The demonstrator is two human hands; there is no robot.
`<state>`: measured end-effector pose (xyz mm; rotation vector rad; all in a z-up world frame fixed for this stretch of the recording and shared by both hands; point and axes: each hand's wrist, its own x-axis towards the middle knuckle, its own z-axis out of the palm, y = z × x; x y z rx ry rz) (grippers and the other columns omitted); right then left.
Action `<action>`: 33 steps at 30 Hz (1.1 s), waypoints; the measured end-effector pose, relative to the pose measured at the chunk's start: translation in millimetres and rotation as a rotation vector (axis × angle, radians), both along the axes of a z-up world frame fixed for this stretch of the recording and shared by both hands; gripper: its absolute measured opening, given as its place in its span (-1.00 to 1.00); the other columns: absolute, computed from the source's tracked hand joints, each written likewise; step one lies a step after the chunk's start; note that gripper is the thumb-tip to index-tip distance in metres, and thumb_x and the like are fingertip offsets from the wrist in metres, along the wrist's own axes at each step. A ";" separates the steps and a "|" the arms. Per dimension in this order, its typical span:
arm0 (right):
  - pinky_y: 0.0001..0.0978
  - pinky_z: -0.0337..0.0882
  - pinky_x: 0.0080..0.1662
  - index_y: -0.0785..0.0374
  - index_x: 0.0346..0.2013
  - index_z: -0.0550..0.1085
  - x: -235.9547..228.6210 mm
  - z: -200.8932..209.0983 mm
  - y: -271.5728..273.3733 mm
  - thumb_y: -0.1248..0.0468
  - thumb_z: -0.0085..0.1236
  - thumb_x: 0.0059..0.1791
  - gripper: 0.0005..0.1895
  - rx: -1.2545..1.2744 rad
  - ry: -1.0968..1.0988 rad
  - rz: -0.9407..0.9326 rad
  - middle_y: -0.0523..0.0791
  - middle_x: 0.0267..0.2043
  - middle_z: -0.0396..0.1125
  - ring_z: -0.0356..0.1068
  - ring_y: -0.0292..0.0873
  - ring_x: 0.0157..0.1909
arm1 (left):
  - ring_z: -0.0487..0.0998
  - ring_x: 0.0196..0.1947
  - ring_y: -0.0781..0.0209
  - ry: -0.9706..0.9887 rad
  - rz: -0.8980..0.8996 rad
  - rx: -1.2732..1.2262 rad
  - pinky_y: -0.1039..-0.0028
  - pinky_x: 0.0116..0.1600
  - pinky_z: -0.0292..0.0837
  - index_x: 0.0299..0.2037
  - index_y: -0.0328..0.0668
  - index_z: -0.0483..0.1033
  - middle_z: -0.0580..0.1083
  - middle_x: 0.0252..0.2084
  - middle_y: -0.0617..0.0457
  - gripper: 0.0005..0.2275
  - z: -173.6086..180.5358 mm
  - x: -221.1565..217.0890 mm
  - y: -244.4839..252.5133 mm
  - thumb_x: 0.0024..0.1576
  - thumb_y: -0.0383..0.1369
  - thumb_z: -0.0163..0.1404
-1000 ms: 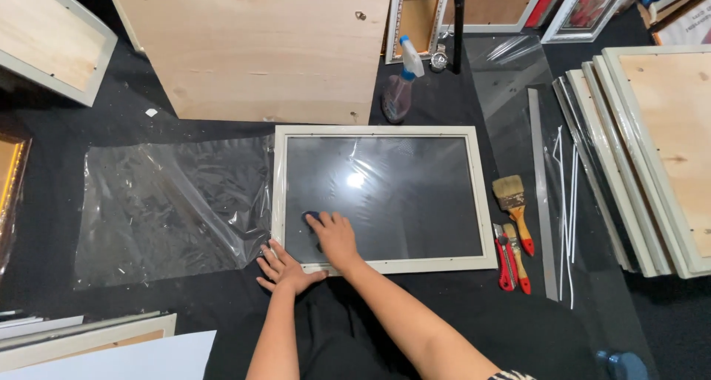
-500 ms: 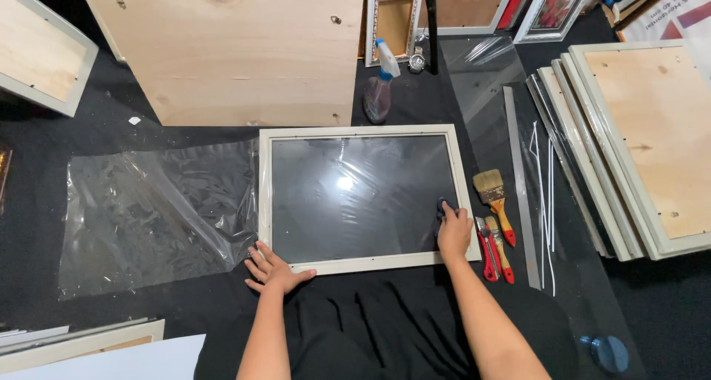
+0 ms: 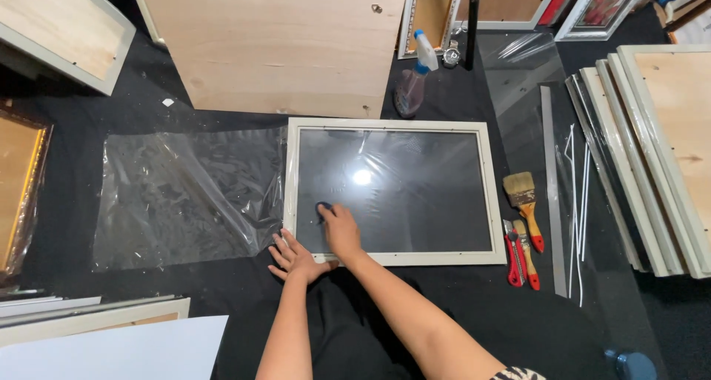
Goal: Wiping a glass pane inside a picture frame using a small cloth to clean the surface.
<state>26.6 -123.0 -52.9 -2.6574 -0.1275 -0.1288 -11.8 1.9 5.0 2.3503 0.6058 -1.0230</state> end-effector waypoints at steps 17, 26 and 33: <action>-0.26 0.52 -0.08 -0.35 0.02 0.54 9.3 16.7 -20.0 0.21 0.16 0.04 -0.68 -0.018 0.093 0.099 -0.26 -0.11 0.33 0.37 -0.08 -0.10 | -0.76 0.51 -0.24 -0.012 0.008 -0.065 -0.30 0.42 -0.72 0.47 0.10 -0.86 -0.76 0.53 -0.04 0.47 -0.8 -0.4 5.7 -0.20 0.09 0.44; -0.22 0.52 0.00 -0.27 -0.20 0.61 14.2 41.2 -6.1 0.27 0.21 0.00 -0.77 -0.073 0.027 0.516 -0.21 -0.13 0.37 0.38 -0.02 -0.12 | -0.75 0.52 -0.19 0.004 0.010 -0.048 -0.29 0.45 -0.70 0.48 0.16 -0.84 -0.74 0.54 0.02 0.52 -3.6 -1.8 6.4 -0.33 0.16 0.45; -0.22 0.49 -0.03 -0.28 -0.33 0.55 -4.2 34.3 -79.1 0.31 0.10 0.01 -0.74 -0.072 0.051 0.682 -0.28 -0.13 0.34 0.33 0.00 -0.16 | -0.75 0.52 -0.20 -0.010 0.006 -0.052 -0.32 0.42 -0.71 0.47 0.16 -0.86 -0.74 0.53 0.01 0.51 -11.5 -2.5 9.1 -0.28 0.11 0.47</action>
